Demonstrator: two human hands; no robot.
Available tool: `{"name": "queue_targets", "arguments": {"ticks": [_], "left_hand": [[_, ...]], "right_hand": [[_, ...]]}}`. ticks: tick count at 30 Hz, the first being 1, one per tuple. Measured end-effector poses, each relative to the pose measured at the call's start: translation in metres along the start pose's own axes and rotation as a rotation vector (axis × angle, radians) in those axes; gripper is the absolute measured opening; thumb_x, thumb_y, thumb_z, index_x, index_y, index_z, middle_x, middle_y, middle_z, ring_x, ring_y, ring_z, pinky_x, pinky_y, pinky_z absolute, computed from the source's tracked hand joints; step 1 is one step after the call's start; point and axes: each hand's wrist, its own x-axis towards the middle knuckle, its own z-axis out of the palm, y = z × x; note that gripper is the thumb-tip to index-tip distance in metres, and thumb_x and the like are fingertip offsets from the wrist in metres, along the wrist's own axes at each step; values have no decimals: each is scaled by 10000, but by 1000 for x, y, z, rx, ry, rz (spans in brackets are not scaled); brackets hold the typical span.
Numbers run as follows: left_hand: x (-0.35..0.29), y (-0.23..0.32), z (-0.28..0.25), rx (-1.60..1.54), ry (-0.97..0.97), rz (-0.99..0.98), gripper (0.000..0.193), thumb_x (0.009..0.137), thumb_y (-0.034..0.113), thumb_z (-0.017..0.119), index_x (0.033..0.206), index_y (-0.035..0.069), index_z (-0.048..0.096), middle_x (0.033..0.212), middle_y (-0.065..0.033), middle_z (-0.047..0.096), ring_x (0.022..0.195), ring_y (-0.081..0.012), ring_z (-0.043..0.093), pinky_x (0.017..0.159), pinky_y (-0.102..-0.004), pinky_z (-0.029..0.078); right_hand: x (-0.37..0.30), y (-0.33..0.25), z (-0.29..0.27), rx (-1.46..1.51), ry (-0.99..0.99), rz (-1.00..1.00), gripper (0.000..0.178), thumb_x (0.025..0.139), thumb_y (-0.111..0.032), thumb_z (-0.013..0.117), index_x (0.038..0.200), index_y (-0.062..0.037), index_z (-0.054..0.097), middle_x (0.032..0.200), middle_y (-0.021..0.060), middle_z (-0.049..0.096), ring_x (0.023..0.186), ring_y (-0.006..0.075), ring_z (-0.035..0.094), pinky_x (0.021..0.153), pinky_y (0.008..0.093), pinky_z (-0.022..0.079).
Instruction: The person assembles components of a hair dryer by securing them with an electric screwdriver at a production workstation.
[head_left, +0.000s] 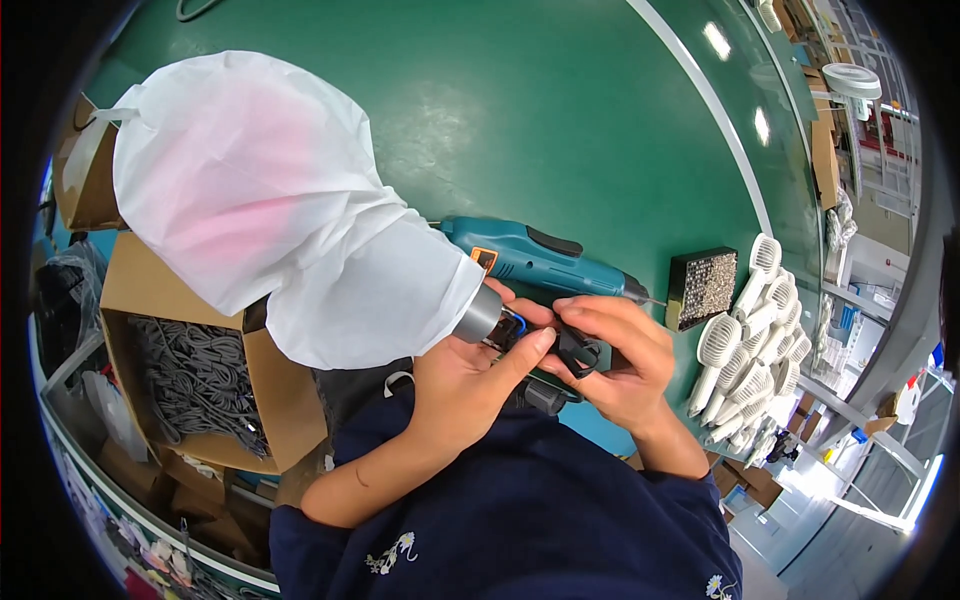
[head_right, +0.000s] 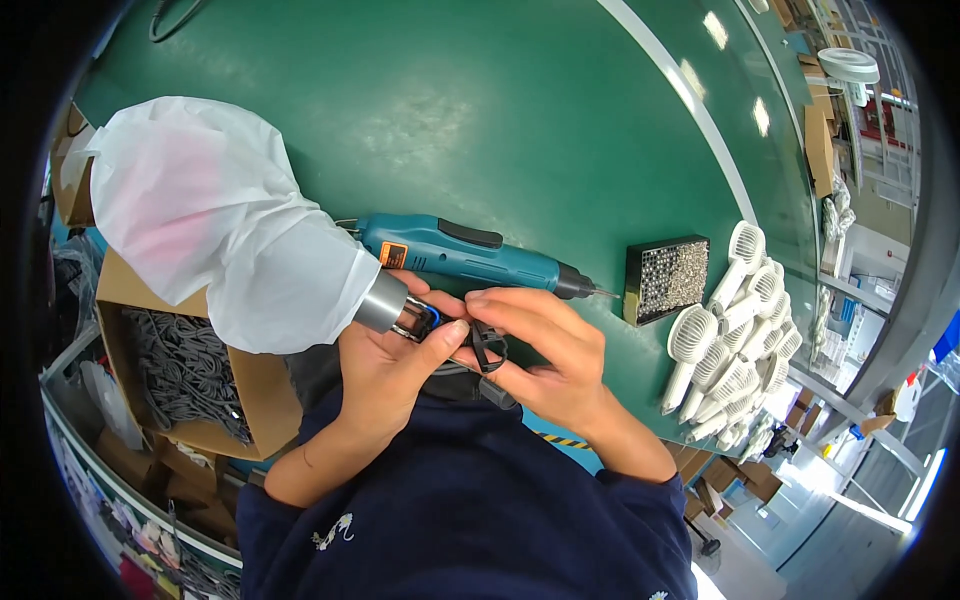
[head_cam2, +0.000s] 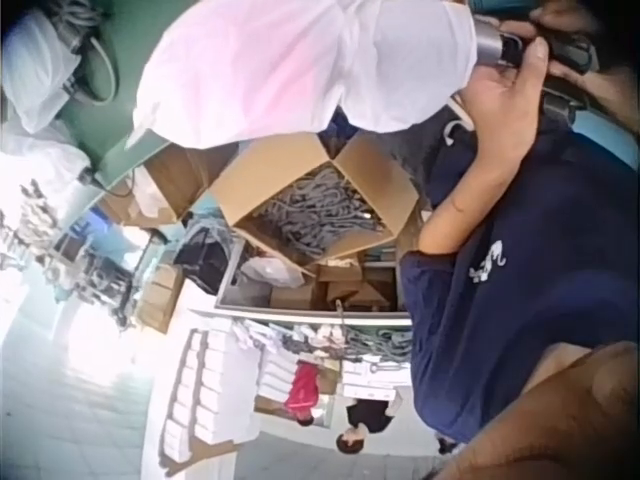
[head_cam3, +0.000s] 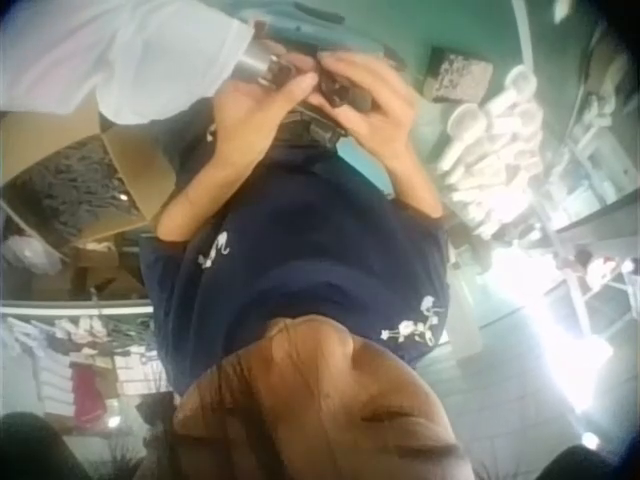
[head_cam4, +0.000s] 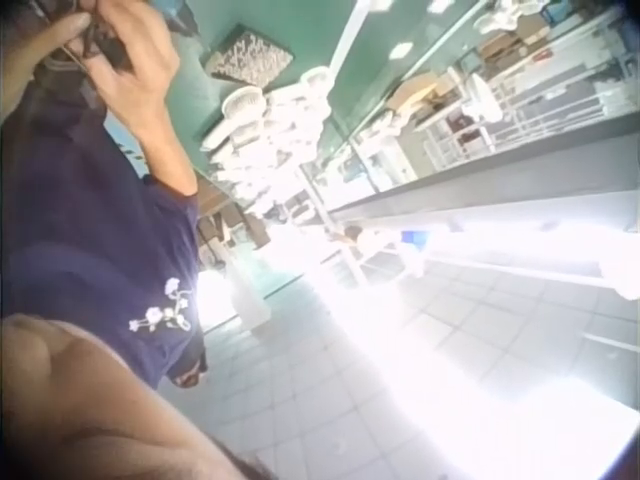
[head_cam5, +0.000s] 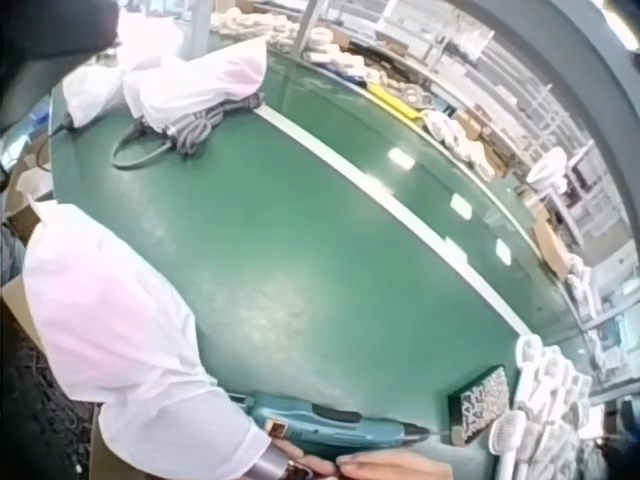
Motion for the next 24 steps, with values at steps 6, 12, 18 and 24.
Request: {"name": "queue_targets", "arguments": {"ticks": [6, 12, 18, 24], "left_hand": [[-1, 2, 0, -35, -6, -49, 376, 825, -116, 620, 1121, 10, 425, 975, -129, 622, 951, -148, 614, 849, -280, 504], [-1, 0, -4, -7, -29, -7, 394, 825, -113, 620, 1139, 13, 420, 995, -136, 621, 960, -161, 617, 863, -293, 497], [-2, 0, -5, -29, -30, -30, 418, 811, -115, 622, 1148, 16, 413, 997, -161, 622, 953, -195, 636, 839, -328, 551], [-3, -1, -3, -66, -21, -33, 417, 820, -117, 619, 1159, 8, 412, 990, -143, 631, 970, -164, 616, 863, -290, 497]], "right_hand": [[-5, 2, 2, 8, 7, -17, 460, 631, -91, 861, 1029, 22, 659, 1001, 167, 666, 891, 255, 675, 750, 319, 551], [0, -11, -3, 113, -54, 122, 414, 726, 8, 753, 1121, 25, 630, 1121, 171, 625, 962, 234, 654, 783, 307, 577], [-5, -11, -6, 220, -79, 212, 424, 758, 47, 697, 1172, 35, 603, 1155, 192, 598, 1026, 252, 632, 793, 309, 584], [-6, -11, -4, 222, -59, 185, 401, 761, 52, 692, 1152, 56, 605, 1138, 199, 601, 1029, 260, 631, 797, 317, 582]]}}
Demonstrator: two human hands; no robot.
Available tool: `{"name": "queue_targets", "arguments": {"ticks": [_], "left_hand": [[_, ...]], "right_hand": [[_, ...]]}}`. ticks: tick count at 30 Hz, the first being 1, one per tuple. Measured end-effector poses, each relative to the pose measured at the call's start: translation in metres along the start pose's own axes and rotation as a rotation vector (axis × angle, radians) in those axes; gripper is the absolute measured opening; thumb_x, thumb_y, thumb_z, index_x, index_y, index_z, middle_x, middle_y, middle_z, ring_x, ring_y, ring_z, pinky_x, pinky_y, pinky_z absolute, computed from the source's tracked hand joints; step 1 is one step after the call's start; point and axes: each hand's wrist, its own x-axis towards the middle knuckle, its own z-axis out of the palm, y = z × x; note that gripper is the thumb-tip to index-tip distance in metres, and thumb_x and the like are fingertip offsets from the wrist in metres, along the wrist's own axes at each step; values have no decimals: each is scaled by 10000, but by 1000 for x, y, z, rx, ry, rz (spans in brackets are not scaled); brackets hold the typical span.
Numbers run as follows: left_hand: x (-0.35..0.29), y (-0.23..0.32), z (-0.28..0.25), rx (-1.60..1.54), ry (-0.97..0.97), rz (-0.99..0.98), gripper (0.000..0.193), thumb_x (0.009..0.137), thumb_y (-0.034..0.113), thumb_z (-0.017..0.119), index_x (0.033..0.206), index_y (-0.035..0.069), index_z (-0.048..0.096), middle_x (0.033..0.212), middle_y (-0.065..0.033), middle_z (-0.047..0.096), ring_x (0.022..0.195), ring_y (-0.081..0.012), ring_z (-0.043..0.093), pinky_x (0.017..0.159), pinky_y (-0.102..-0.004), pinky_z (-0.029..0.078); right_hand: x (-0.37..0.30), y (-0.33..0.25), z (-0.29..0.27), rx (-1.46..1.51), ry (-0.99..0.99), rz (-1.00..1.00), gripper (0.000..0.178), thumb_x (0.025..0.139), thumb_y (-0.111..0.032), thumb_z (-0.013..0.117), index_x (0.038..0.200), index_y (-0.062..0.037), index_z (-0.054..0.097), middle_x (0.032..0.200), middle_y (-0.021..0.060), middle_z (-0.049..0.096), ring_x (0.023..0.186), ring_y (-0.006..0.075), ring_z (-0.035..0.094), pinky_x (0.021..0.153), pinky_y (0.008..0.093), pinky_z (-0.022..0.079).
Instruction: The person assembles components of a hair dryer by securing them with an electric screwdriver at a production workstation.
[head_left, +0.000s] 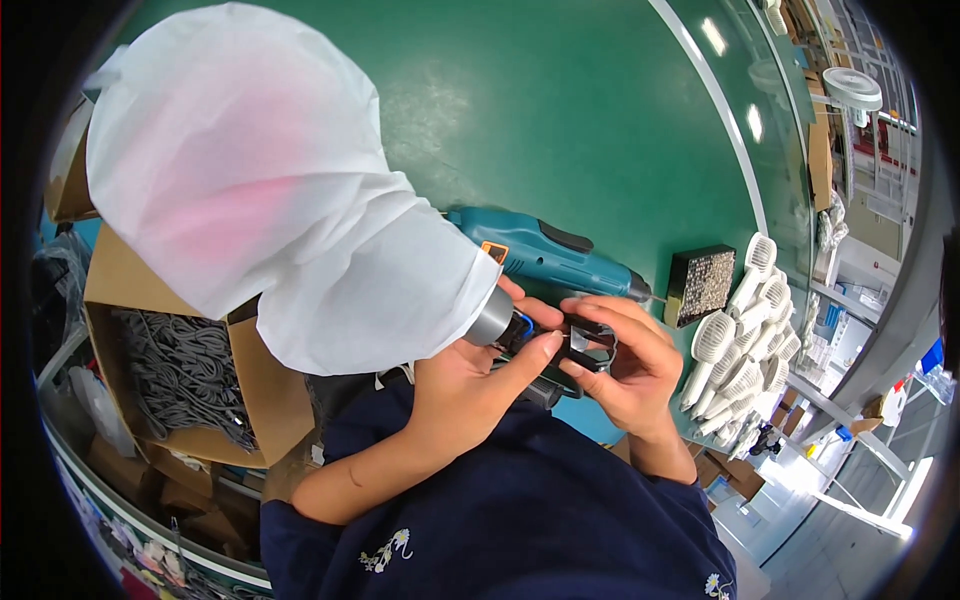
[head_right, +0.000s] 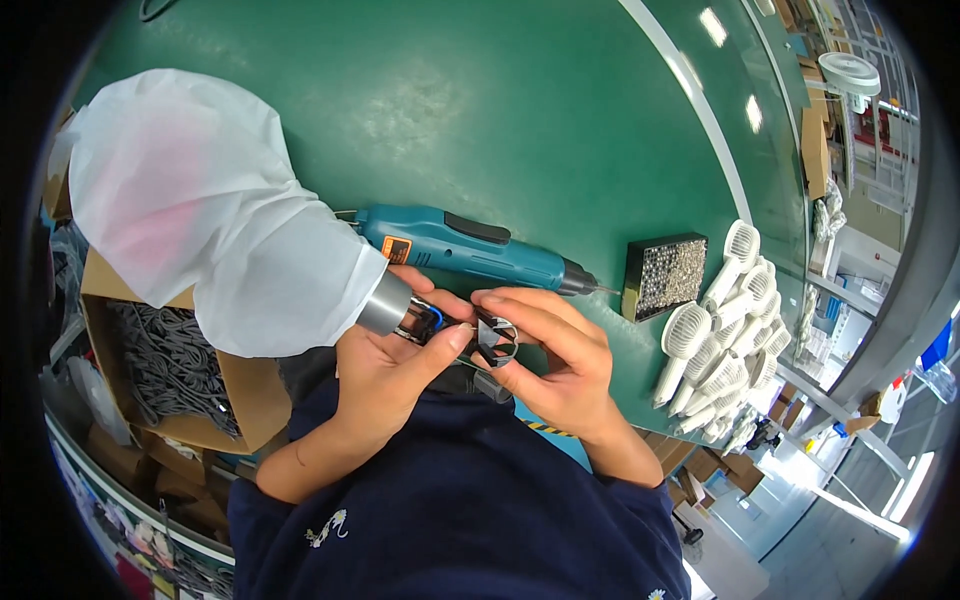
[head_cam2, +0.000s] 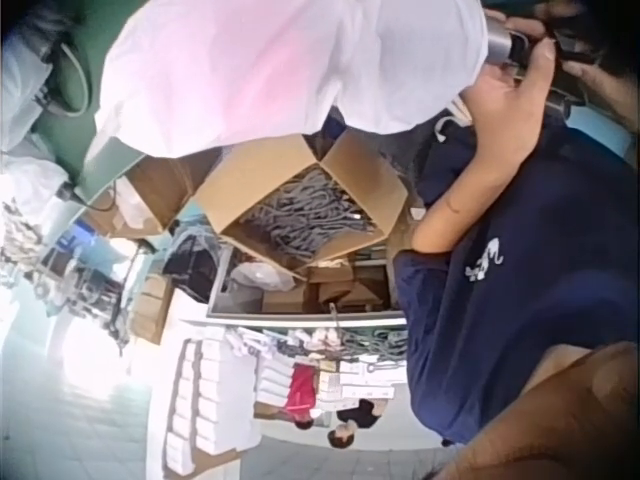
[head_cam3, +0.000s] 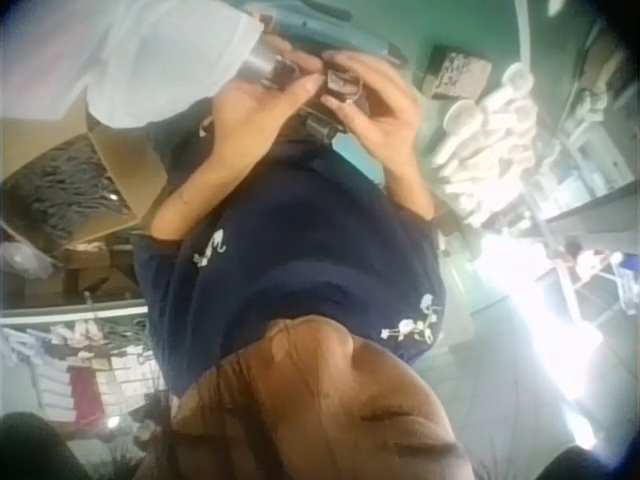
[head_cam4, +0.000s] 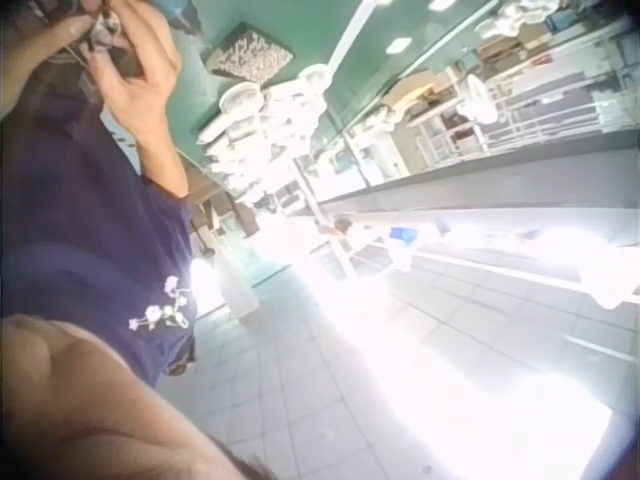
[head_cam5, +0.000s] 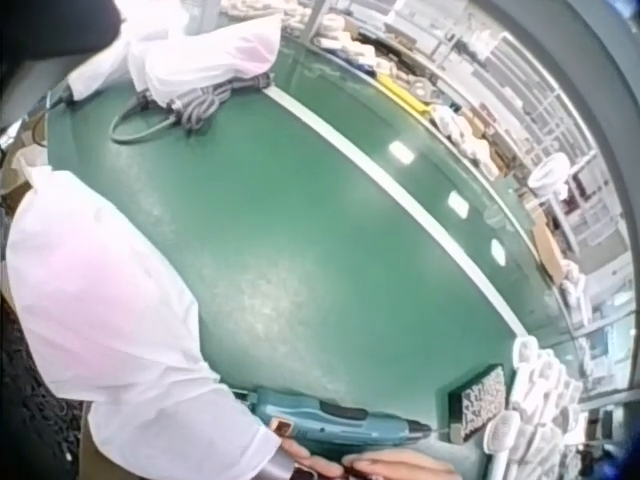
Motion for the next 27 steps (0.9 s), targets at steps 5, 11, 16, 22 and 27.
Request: {"name": "queue_targets", "arguments": {"ticks": [5, 11, 16, 22, 27], "left_hand": [[1, -4, -3, 14, -16, 11, 429, 810, -137, 611, 1161, 7, 409, 1001, -151, 626, 985, -192, 622, 874, -316, 514], [0, 3, -6, -24, -81, 53, 347, 919, 94, 550, 1224, -3, 417, 1085, -178, 613, 1115, -308, 578, 974, -432, 460], [2, 5, -8, -115, -91, 52, 534, 999, 449, 351, 1241, -18, 438, 1119, -190, 612, 1175, -349, 536, 1013, -463, 411], [3, 4, -6, -40, -74, 55, 554, 995, 482, 337, 1228, -10, 442, 1112, -199, 614, 1127, -313, 572, 968, -422, 458], [3, 1, -7, -44, -74, 67, 536, 1000, 466, 334, 1231, -6, 436, 1119, -201, 612, 1131, -310, 570, 971, -423, 453]], "right_hand": [[-1, 5, 0, -56, -1, -61, 411, 745, 27, 718, 1141, 59, 612, 1121, 209, 605, 1002, 253, 636, 762, 301, 576], [-10, -4, 6, 5, 119, 25, 460, 710, -43, 773, 1131, 57, 618, 1087, 169, 583, 927, 222, 616, 757, 324, 521], [-3, -21, 23, -251, 46, -81, 452, 684, -60, 782, 1098, 41, 631, 1071, 163, 579, 911, 247, 612, 768, 328, 503], [0, -26, 42, -426, 144, -63, 492, 587, -13, 805, 1050, 35, 647, 1036, 152, 623, 854, 280, 625, 705, 339, 508], [-1, -26, 47, -480, 203, -63, 480, 582, -16, 812, 1032, 38, 654, 993, 146, 640, 837, 282, 640, 692, 336, 521]]}}
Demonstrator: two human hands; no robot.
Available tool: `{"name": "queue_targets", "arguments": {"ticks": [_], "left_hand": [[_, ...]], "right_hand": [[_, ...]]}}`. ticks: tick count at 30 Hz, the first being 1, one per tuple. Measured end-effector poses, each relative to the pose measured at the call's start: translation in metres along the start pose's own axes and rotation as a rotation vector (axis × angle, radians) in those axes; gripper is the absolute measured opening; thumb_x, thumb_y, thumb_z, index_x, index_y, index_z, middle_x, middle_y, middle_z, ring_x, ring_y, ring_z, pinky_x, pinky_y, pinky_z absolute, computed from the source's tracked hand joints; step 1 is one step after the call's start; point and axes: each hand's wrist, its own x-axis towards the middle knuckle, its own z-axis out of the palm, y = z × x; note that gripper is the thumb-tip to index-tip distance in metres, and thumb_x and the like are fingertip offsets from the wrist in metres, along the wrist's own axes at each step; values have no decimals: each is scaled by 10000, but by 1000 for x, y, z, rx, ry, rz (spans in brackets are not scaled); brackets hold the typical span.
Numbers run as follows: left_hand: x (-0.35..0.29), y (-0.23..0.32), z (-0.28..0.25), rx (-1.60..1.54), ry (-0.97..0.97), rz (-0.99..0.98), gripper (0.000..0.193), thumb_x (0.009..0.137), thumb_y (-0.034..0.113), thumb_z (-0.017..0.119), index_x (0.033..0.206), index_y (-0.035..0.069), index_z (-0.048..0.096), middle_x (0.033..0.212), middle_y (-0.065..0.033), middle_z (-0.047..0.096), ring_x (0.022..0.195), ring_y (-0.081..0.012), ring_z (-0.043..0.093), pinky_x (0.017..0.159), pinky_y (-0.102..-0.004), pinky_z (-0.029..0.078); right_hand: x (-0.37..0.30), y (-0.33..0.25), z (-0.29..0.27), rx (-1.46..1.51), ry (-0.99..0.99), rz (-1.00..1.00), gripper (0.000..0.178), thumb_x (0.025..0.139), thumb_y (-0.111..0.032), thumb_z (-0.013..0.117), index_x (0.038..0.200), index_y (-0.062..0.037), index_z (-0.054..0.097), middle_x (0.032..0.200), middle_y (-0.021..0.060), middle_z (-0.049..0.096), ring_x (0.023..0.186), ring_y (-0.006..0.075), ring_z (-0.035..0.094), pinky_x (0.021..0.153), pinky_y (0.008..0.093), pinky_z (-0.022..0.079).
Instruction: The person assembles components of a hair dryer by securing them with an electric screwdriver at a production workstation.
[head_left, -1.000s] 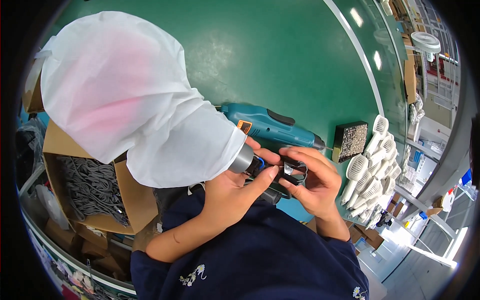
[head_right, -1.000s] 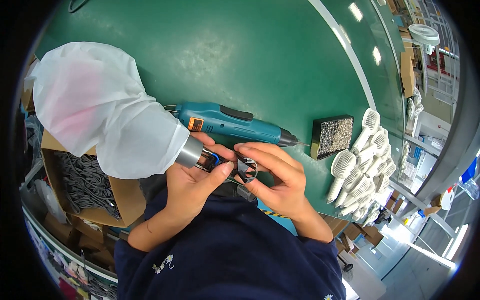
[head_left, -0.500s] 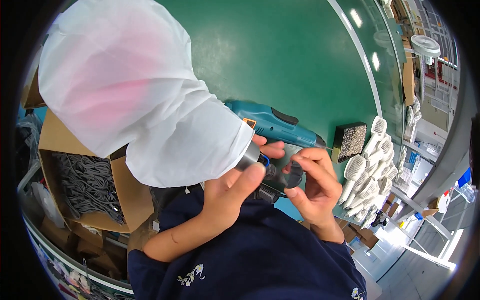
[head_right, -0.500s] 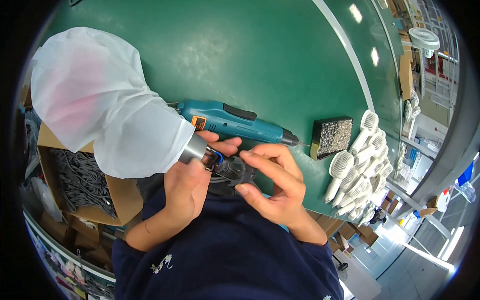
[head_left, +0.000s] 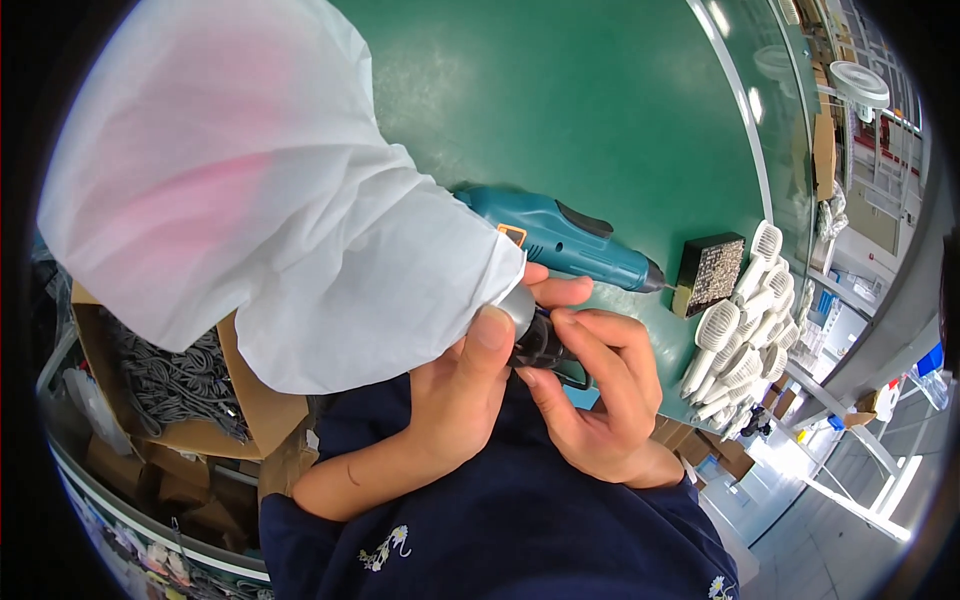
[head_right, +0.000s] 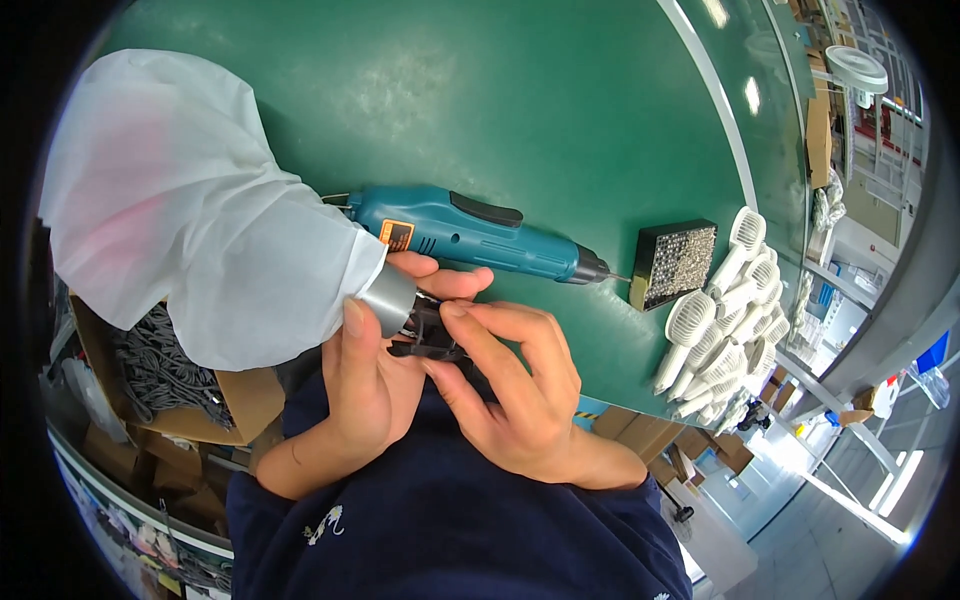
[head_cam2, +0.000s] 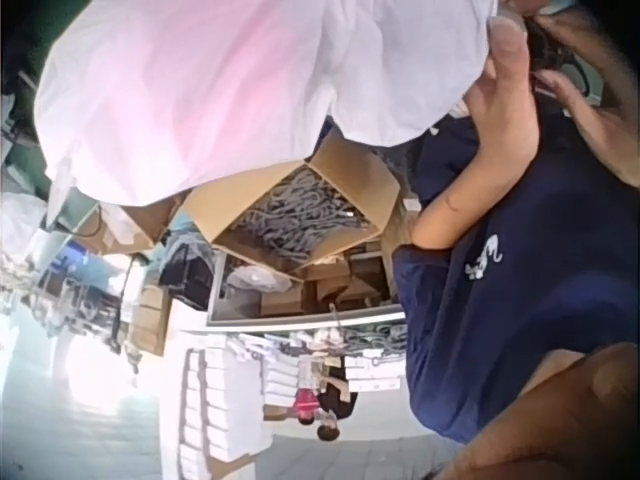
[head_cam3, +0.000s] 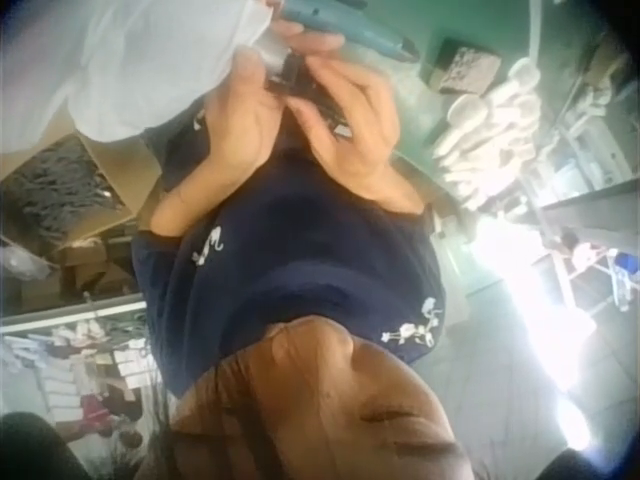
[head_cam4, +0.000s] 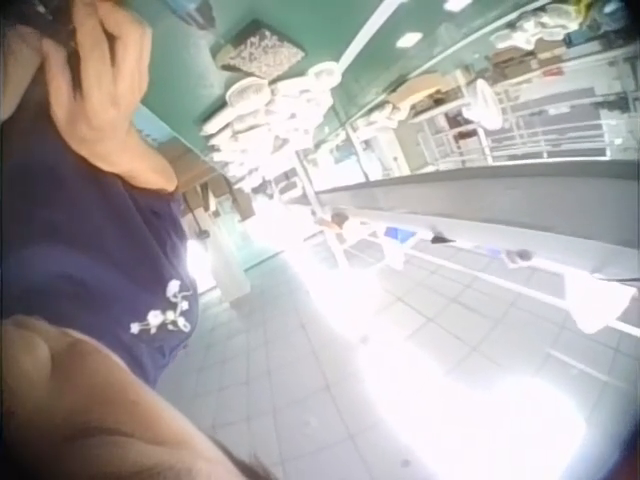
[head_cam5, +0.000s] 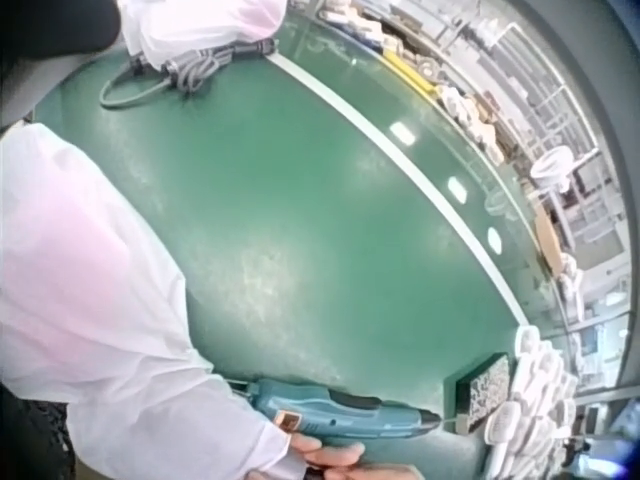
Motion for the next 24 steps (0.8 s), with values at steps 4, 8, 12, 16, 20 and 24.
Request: {"name": "queue_targets", "arguments": {"ticks": [4, 8, 12, 16, 20, 24], "left_hand": [[1, 2, 0, -7, -21, -12, 534, 1002, 463, 330, 1238, -6, 427, 1127, -199, 609, 1143, -314, 562, 981, -427, 442], [2, 1, -1, 3, -29, -5, 539, 1001, 466, 327, 1252, -4, 407, 1145, -196, 601, 1140, -313, 563, 981, -430, 441], [3, 4, 4, 9, -30, -13, 543, 999, 474, 322, 1267, 6, 389, 1162, -195, 593, 1140, -307, 560, 983, -426, 439], [1, 2, 4, -19, -26, -38, 546, 994, 487, 323, 1274, 22, 379, 1168, -197, 591, 1145, -302, 555, 983, -433, 437], [1, 1, 3, -4, -24, -45, 565, 976, 519, 351, 1267, 36, 380, 1175, -200, 587, 1156, -294, 547, 983, -447, 434], [-2, 4, 3, -30, -24, -87, 584, 961, 543, 376, 1261, 42, 385, 1178, -200, 585, 1173, -294, 538, 992, -449, 426]], "right_hand": [[-1, 1, 0, -34, -6, 10, 473, 582, -20, 816, 1023, 45, 657, 970, 149, 647, 820, 285, 650, 681, 331, 526], [1, 3, 1, -6, 23, -3, 460, 591, -20, 816, 1014, 65, 654, 954, 156, 649, 815, 289, 653, 680, 332, 530], [1, 0, 2, -30, 34, -1, 458, 603, -12, 806, 1024, 78, 648, 948, 173, 646, 822, 297, 649, 688, 335, 534], [-1, 3, 5, -29, 58, -26, 454, 620, -16, 804, 1035, 79, 646, 958, 180, 642, 833, 298, 640, 697, 336, 535], [-8, 4, 4, -33, 59, -7, 456, 649, -34, 805, 1060, 74, 638, 977, 175, 636, 844, 292, 633, 710, 331, 533], [-7, 6, 3, -39, 32, -28, 477, 654, -75, 816, 1076, 60, 638, 974, 160, 640, 847, 286, 632, 716, 325, 528]]}}
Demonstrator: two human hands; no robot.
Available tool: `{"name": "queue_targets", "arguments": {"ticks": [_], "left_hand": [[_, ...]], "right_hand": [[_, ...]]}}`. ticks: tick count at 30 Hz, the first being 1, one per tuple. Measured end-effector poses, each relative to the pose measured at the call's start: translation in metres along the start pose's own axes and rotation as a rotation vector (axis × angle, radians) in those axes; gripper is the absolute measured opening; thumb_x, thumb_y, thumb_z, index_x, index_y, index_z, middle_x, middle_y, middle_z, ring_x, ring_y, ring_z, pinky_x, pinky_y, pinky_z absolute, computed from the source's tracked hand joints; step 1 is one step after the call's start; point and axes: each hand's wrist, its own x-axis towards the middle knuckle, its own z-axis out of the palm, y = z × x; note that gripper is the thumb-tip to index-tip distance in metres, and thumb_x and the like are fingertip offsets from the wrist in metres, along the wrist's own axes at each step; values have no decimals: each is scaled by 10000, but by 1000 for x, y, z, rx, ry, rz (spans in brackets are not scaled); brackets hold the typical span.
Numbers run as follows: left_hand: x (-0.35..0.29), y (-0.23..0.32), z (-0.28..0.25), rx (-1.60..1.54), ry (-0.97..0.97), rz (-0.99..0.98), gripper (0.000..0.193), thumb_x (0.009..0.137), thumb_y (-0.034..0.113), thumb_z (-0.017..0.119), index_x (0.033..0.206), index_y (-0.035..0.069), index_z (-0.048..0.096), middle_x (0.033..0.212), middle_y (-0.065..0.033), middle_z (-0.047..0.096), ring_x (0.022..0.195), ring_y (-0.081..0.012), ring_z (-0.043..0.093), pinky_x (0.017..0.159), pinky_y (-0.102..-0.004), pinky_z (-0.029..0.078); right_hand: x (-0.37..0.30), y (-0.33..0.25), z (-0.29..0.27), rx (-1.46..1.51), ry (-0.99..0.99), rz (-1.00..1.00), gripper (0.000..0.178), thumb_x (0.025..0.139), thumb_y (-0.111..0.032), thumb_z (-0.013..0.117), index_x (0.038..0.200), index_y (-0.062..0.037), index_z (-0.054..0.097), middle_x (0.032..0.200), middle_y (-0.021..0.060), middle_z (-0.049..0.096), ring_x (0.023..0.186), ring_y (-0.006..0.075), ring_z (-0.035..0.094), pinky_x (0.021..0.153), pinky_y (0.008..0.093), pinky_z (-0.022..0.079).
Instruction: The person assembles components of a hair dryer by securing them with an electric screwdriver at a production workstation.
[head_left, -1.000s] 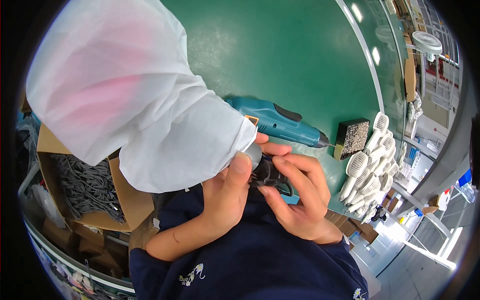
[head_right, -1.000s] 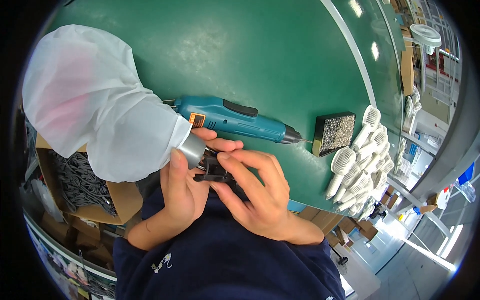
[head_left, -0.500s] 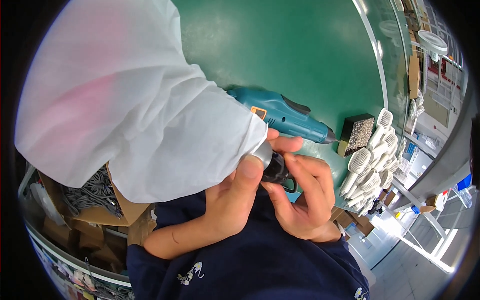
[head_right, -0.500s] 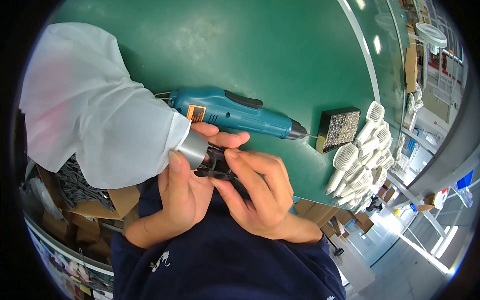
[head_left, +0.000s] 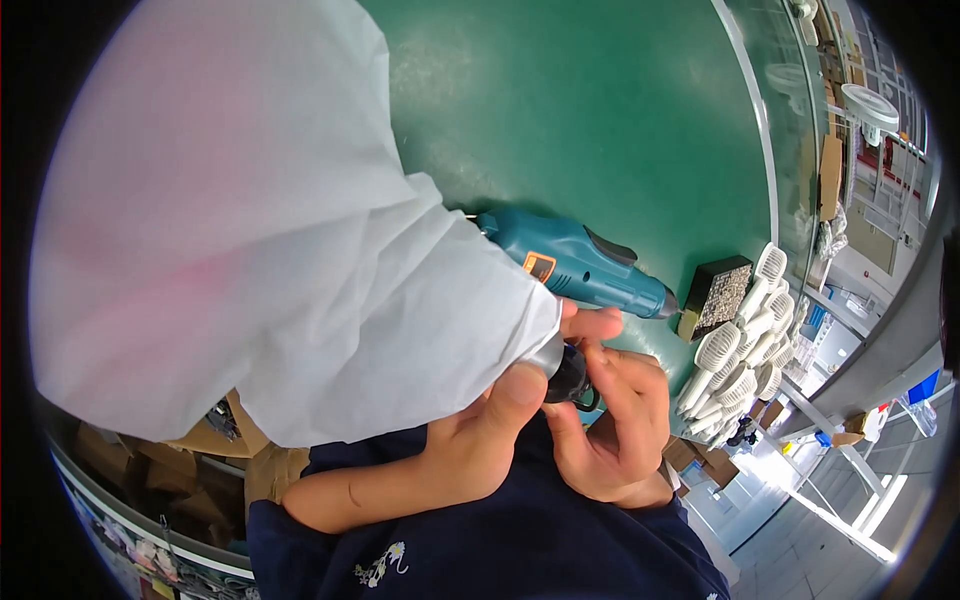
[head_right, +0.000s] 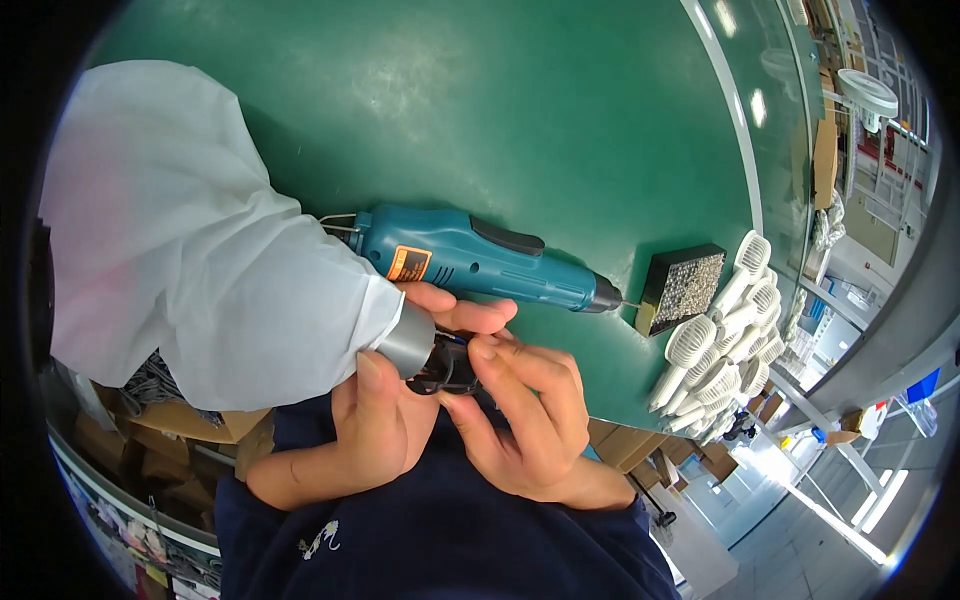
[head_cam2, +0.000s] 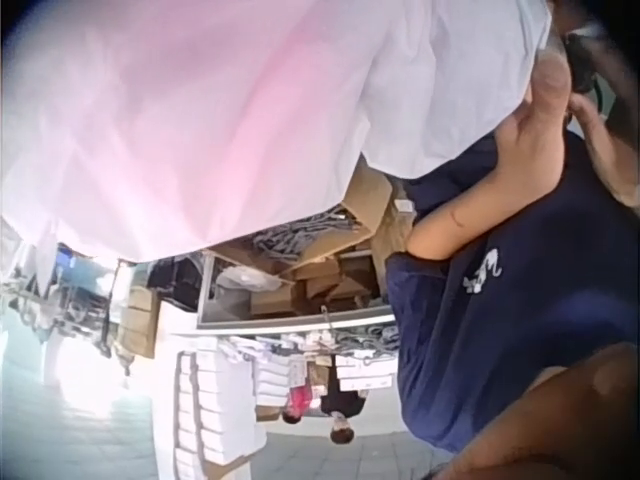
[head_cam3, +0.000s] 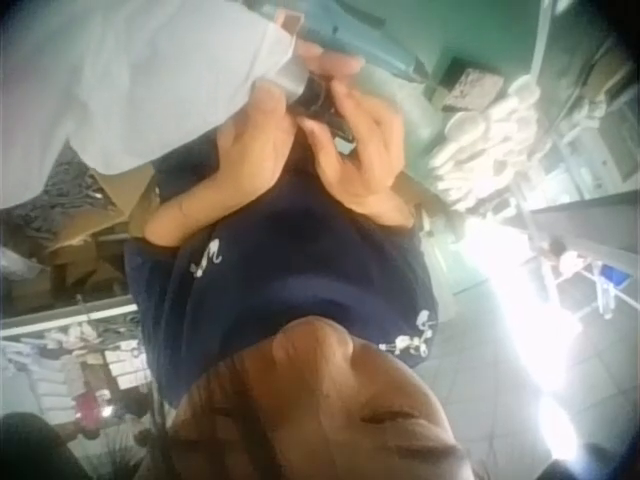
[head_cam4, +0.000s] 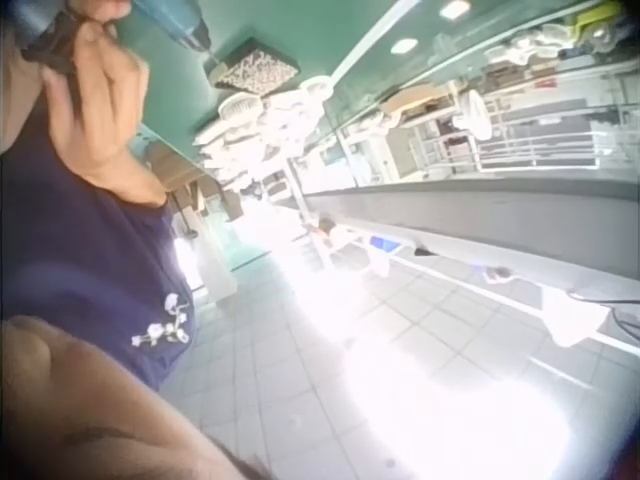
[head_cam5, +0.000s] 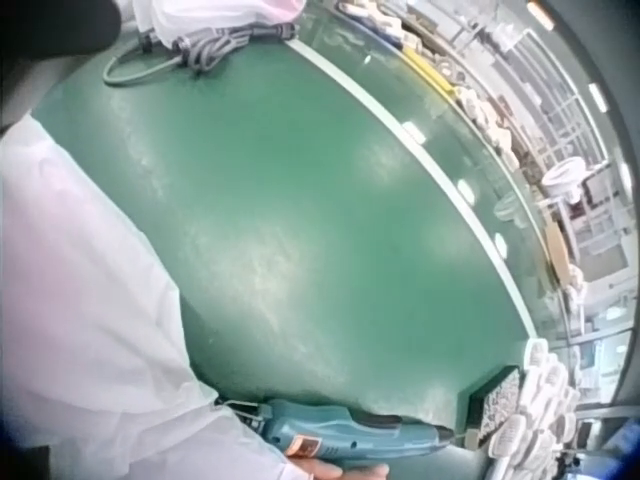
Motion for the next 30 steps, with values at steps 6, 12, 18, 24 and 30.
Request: {"name": "queue_targets", "arguments": {"ticks": [6, 12, 18, 24, 30], "left_hand": [[3, -4, -2, -7, -14, 16, 582, 962, 540, 377, 1263, 42, 383, 1176, -198, 586, 1179, -298, 535, 998, -452, 424], [3, -3, -2, 3, -20, 8, 590, 959, 547, 378, 1266, 43, 381, 1179, -196, 584, 1179, -300, 537, 1012, -444, 415], [2, -2, -1, 1, -10, -16, 590, 958, 546, 384, 1263, 42, 386, 1177, -197, 584, 1179, -301, 538, 1016, -442, 412], [3, -2, -2, 12, -15, 11, 580, 962, 535, 386, 1265, 40, 385, 1167, -199, 586, 1190, -309, 526, 1019, -444, 406], [2, -5, 2, 15, -14, 58, 564, 979, 509, 360, 1269, 25, 377, 1150, -196, 589, 1184, -330, 523, 1022, -466, 393]], "right_hand": [[1, 3, -2, -1, -28, -16, 465, 662, -89, 813, 1072, 52, 645, 968, 149, 646, 846, 286, 635, 716, 326, 521], [-2, 6, -1, 35, -6, -17, 463, 666, -87, 815, 1072, 53, 642, 975, 160, 646, 848, 286, 636, 715, 325, 519], [-3, 6, 1, 28, 15, -16, 460, 670, -81, 814, 1072, 54, 638, 984, 168, 643, 852, 287, 632, 713, 325, 519], [-3, 3, 5, 12, 22, -16, 444, 670, -73, 811, 1060, 57, 643, 990, 163, 643, 843, 282, 627, 707, 324, 517], [3, 0, 0, -48, -29, -4, 450, 647, -63, 811, 1049, 60, 653, 987, 160, 641, 815, 279, 625, 687, 317, 508]]}}
